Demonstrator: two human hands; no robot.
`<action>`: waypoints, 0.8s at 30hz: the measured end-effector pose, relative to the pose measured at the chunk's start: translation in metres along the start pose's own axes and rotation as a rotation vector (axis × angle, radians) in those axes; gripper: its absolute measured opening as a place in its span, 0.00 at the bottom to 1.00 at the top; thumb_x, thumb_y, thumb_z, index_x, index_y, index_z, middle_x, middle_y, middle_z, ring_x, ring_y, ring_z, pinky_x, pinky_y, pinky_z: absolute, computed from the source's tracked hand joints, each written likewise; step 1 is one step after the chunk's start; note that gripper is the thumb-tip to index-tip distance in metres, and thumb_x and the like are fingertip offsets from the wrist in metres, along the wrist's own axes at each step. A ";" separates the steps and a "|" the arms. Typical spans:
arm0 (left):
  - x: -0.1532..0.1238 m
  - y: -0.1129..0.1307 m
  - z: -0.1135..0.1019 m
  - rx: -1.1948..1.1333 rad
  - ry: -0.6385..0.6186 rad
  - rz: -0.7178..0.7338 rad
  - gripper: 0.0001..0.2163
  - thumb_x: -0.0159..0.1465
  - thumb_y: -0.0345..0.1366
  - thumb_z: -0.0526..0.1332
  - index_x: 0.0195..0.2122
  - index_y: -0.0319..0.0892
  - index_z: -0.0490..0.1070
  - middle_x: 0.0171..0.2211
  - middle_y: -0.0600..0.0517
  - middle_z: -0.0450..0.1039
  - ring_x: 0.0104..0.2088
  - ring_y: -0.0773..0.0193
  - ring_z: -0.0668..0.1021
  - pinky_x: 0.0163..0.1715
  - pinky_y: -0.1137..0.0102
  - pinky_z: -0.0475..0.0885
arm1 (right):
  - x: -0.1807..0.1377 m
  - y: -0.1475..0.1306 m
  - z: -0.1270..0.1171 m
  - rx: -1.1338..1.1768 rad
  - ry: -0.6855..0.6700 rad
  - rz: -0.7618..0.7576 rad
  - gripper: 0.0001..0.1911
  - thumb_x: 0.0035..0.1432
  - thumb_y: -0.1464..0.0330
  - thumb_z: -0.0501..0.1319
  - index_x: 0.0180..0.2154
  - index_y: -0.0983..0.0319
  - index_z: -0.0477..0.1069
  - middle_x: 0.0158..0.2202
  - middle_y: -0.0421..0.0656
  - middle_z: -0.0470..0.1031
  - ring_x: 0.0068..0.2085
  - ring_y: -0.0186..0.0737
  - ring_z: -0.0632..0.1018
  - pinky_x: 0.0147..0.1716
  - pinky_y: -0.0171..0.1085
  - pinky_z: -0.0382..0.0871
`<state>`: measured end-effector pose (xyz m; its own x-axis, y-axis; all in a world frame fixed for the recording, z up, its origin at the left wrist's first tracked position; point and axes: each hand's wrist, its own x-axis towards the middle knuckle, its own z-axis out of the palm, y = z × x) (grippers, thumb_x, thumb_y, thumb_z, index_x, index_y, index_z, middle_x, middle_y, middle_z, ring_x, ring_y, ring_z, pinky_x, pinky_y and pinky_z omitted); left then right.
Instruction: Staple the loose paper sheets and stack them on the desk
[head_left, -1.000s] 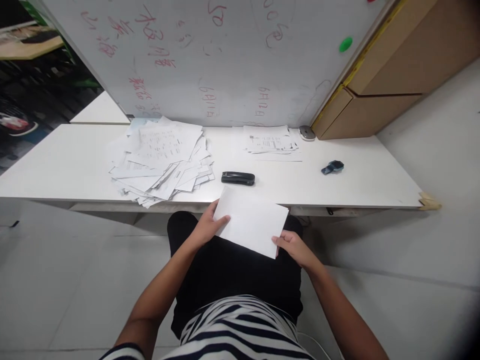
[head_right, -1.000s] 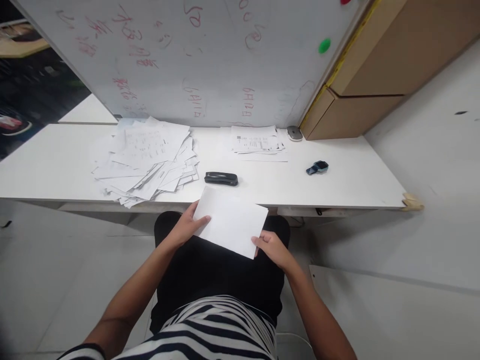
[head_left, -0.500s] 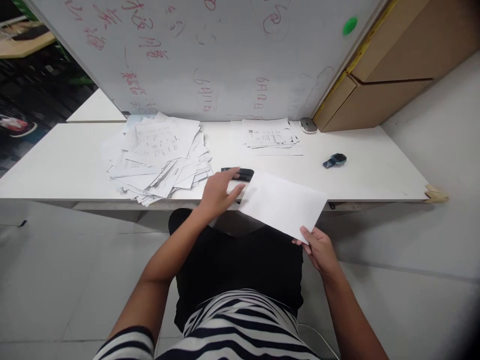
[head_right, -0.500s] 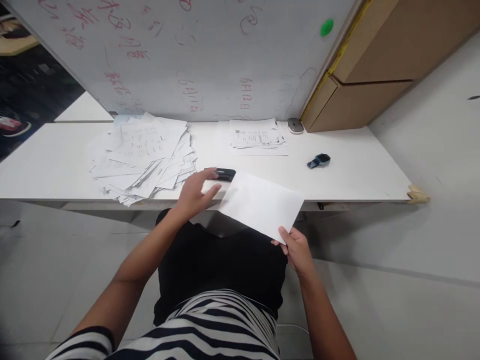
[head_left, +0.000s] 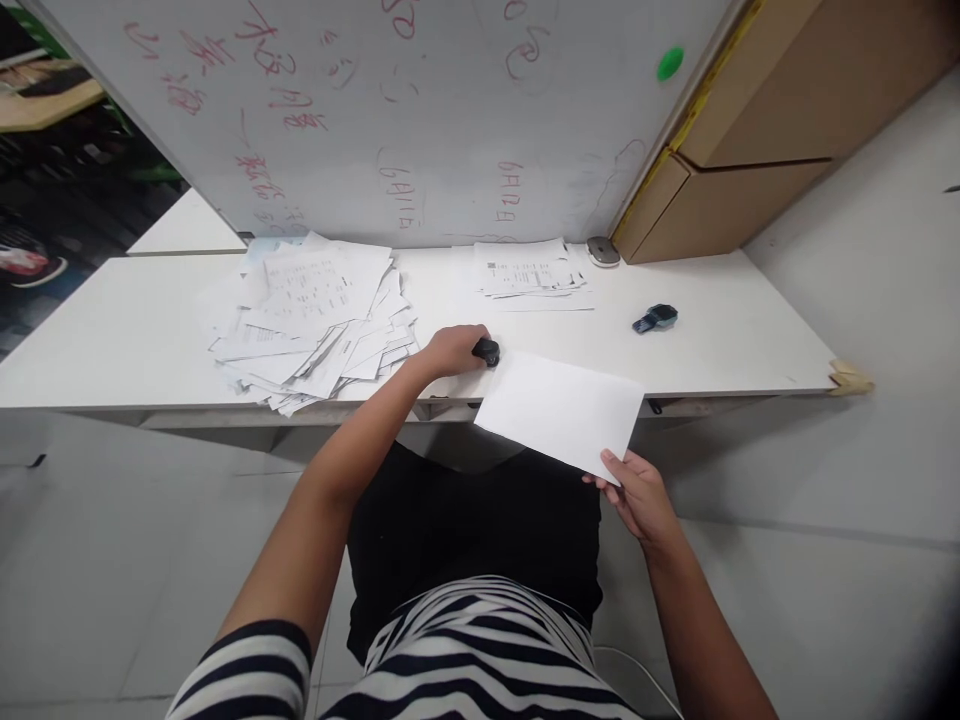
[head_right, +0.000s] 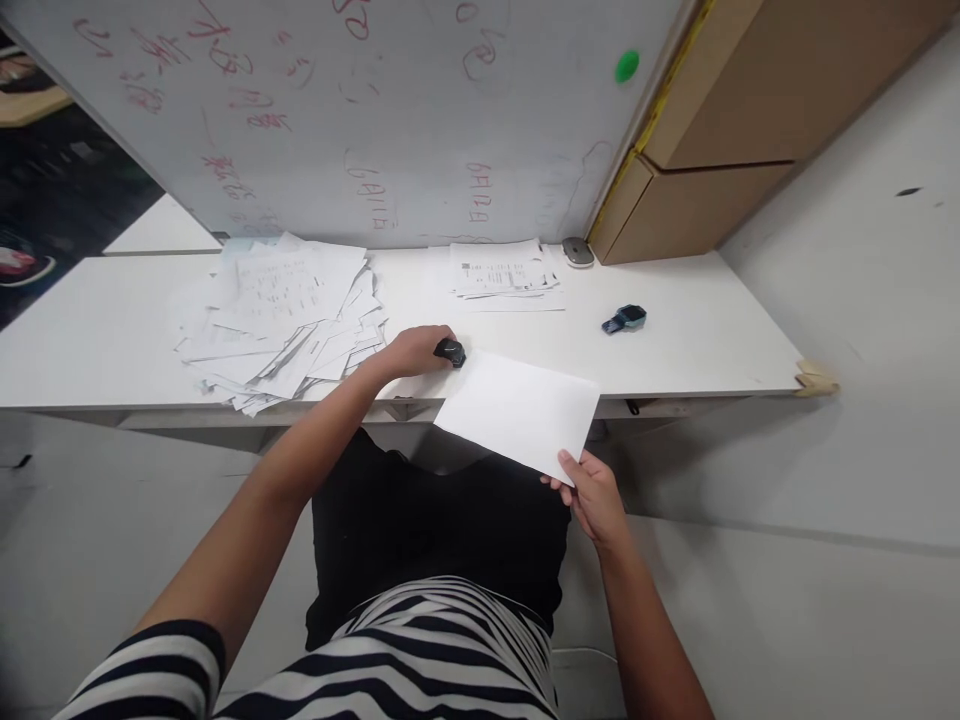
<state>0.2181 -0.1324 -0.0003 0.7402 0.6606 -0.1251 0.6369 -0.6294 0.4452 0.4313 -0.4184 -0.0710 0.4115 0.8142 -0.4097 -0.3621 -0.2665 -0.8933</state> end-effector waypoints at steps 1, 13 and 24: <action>0.001 0.000 -0.001 -0.005 -0.011 -0.002 0.16 0.52 0.40 0.62 0.43 0.47 0.70 0.42 0.47 0.75 0.40 0.51 0.75 0.41 0.62 0.67 | 0.000 -0.001 0.001 -0.012 -0.005 0.000 0.18 0.48 0.55 0.70 0.29 0.63 0.72 0.19 0.40 0.71 0.17 0.28 0.66 0.14 0.28 0.56; 0.000 -0.001 -0.005 -0.050 -0.051 0.025 0.16 0.50 0.38 0.64 0.41 0.48 0.70 0.40 0.46 0.76 0.37 0.51 0.75 0.36 0.59 0.69 | 0.000 -0.005 0.012 -0.067 -0.094 0.014 0.20 0.49 0.53 0.69 0.30 0.65 0.73 0.22 0.44 0.74 0.19 0.28 0.66 0.14 0.28 0.58; 0.016 -0.003 -0.032 -0.229 -0.244 0.057 0.35 0.49 0.47 0.66 0.59 0.48 0.61 0.54 0.43 0.71 0.47 0.50 0.75 0.44 0.59 0.70 | 0.000 -0.003 0.014 -0.055 -0.094 0.029 0.20 0.47 0.54 0.70 0.28 0.64 0.72 0.19 0.42 0.72 0.18 0.29 0.67 0.15 0.29 0.59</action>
<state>0.2206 -0.1068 0.0249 0.8207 0.4921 -0.2903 0.5484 -0.5358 0.6420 0.4210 -0.4104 -0.0656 0.3205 0.8496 -0.4188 -0.3255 -0.3164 -0.8910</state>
